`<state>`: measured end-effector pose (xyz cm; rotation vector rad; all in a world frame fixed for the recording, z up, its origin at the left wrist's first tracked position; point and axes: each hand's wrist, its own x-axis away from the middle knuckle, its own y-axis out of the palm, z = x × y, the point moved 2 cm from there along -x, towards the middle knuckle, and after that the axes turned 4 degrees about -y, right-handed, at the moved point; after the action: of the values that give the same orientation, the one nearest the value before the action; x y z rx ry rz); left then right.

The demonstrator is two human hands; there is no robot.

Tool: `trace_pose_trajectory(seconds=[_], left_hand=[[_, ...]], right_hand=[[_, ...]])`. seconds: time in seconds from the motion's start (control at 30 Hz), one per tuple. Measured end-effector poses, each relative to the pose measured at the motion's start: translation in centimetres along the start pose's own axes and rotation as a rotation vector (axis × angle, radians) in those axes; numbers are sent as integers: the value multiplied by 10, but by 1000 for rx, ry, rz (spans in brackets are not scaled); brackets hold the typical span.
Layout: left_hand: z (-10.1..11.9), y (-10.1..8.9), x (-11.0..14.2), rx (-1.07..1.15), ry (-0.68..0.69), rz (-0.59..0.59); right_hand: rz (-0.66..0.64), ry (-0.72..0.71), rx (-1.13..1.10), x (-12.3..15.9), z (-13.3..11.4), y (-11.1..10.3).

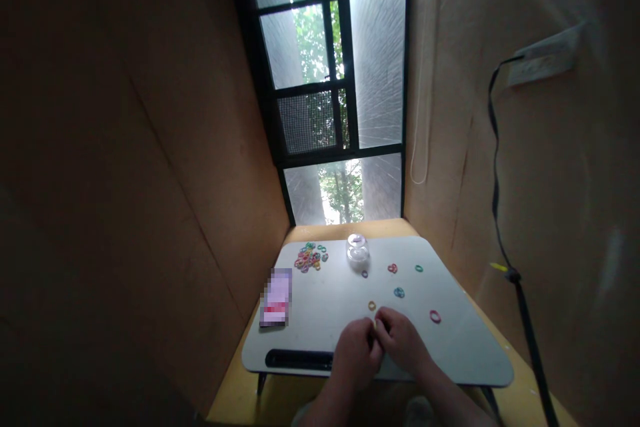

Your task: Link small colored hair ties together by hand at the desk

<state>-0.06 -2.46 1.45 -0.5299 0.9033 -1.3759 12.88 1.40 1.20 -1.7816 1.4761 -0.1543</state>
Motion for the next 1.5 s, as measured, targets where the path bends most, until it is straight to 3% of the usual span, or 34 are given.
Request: trace_pose_trajectory(seconds=[1.5], left_hand=[[3,-2,1,6,20,-1]], right_hand=[[0,1,3,0,0,-1]])
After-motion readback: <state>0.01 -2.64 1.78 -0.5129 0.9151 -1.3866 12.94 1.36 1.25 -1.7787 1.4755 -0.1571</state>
